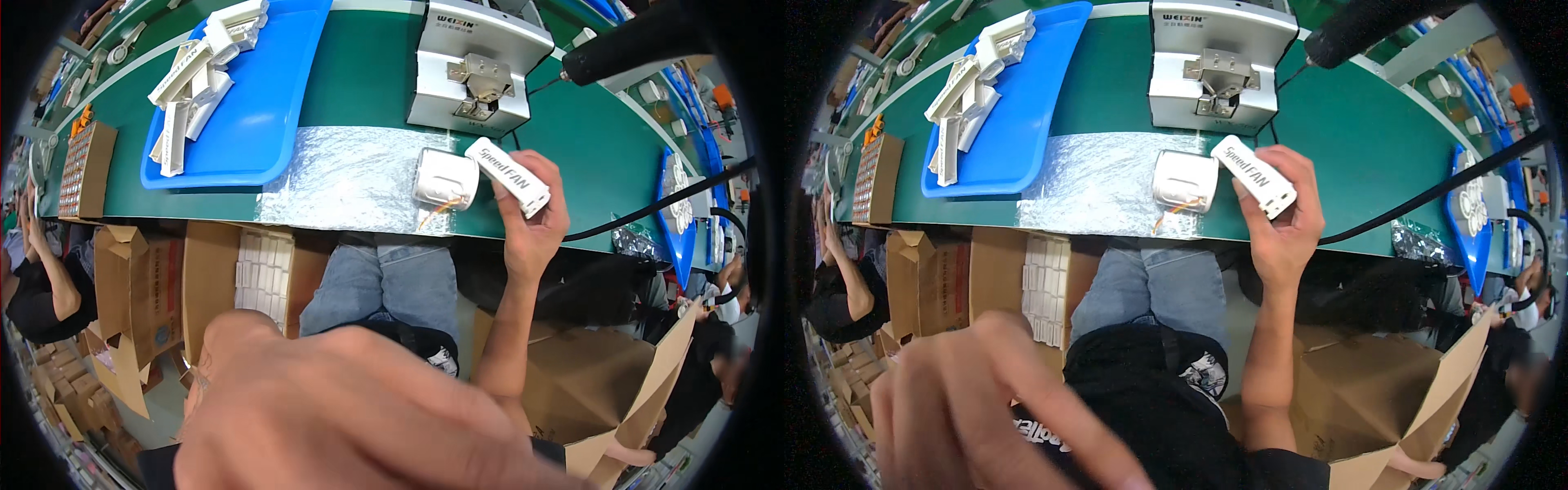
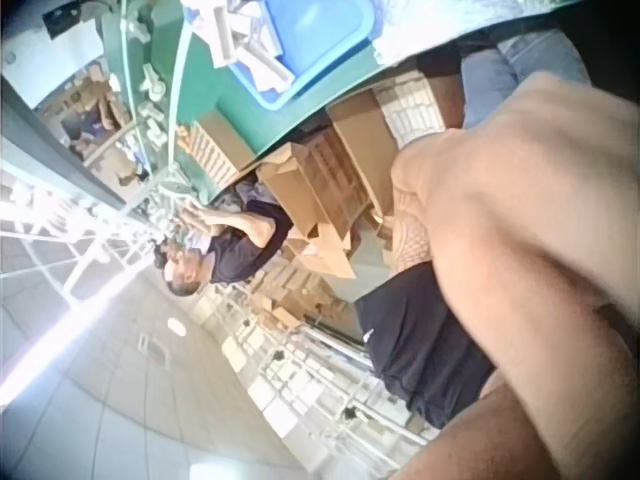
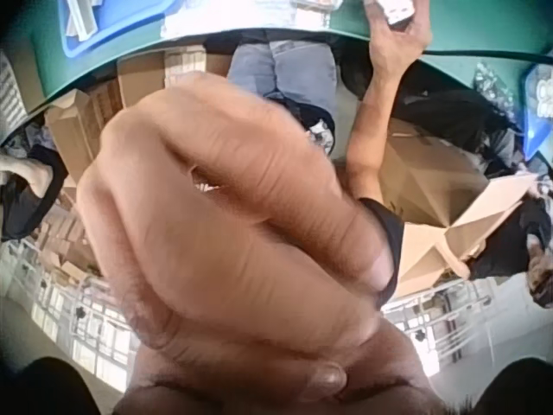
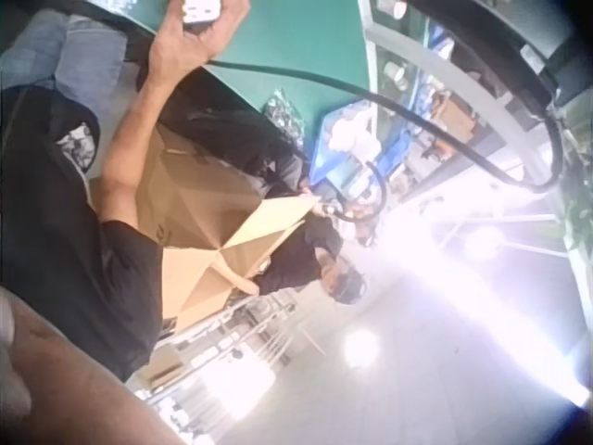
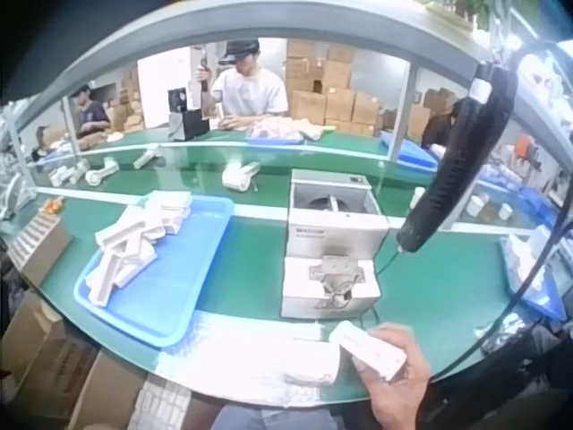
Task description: Assembling plastic housings for fan speed controls by inserting internal components and securing them with a tool.
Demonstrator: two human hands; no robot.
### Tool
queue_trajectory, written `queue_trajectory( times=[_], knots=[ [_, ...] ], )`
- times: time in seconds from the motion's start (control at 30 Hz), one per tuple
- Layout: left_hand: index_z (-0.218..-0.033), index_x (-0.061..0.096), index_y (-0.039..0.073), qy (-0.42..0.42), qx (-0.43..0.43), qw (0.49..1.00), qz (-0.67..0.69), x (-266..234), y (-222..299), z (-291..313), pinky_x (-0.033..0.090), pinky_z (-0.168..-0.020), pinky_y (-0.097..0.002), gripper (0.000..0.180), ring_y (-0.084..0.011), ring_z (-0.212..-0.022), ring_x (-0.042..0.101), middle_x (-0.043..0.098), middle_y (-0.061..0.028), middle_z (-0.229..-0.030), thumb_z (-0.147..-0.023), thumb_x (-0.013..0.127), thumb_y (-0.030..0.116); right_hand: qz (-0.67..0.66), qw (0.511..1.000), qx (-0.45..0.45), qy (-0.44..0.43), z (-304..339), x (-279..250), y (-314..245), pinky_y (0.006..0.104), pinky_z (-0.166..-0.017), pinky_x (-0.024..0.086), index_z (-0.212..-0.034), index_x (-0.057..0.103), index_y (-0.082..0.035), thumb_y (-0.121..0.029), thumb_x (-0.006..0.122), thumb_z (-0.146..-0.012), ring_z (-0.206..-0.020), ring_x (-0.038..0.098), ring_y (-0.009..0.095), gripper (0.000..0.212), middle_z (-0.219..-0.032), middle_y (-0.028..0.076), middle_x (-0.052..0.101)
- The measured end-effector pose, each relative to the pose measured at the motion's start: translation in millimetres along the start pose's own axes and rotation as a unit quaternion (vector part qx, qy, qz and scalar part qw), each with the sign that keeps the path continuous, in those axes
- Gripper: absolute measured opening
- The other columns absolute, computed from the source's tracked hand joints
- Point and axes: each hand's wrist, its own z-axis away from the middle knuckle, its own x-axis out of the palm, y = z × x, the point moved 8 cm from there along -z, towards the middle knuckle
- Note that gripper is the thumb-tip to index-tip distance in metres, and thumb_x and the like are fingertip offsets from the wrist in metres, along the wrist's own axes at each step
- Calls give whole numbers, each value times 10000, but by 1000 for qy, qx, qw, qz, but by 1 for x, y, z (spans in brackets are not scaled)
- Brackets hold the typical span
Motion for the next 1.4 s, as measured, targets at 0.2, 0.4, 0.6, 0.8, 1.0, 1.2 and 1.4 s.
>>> queue_trajectory(
  times=[0.2,0.4,0.6,0.8,1.0,1.2,1.4],
  knots=[
    [-1140,824,-13,-62,-45,993,-95,9,-5,0,611,-801,-358,290,-290,-970,764,782,-205,-1041,-867,737,32,-165,979,119,-34,-7,21,2,292,-820,606,-1314,484,-1,-2,683,-1037,-1010,744,207,341,-1433,267,645],
    [-1243,761,20,-71,-207,952,-215,14,-81,45,579,-897,-368,334,-283,-1067,714,725,-157,-1183,-910,757,-1,-190,974,118,-32,-5,26,2,330,-949,603,-1295,482,-3,30,683,-1022,-1129,717,217,340,-1389,265,673],
    [-1270,728,33,-9,-126,929,-348,5,-86,45,550,-956,-382,438,-288,-1103,668,643,-118,-1207,-847,836,0,-161,981,104,-41,-3,33,-8,338,-1038,565,-1268,624,36,75,739,-957,-1193,693,197,333,-1355,199,709],
    [-1322,661,32,46,-90,920,-379,2,-96,39,559,-944,-422,564,-349,-1143,669,642,-155,-1268,-819,901,125,-208,975,72,-22,-7,38,-18,342,-1070,538,-1337,629,11,-43,755,-1012,-1243,673,196,353,-1357,169,713],
    [-1385,600,34,48,-183,939,-286,-2,-121,41,583,-933,-454,712,-383,-1152,696,634,-183,-1328,-779,949,166,-229,969,75,47,-5,26,-16,372,-931,645,-1389,530,32,-97,687,-1066,-1195,722,279,381,-1325,235,704],
    [-1413,625,90,40,-99,918,-382,-14,-119,52,583,-956,-478,720,-402,-1162,688,515,-155,-1437,-763,933,55,-177,979,72,74,-2,11,-11,413,-825,682,-1382,522,31,-191,585,-1127,-1169,734,371,344,-1305,316,685],
    [-1426,633,92,2,-114,935,-337,-8,-109,39,542,-1032,-452,698,-411,-1252,635,540,-173,-1427,-779,861,-39,-223,968,99,60,1,6,-7,352,-814,666,-1351,552,49,-116,672,-1075,-1092,754,279,343,-1262,249,728]
  ],
)
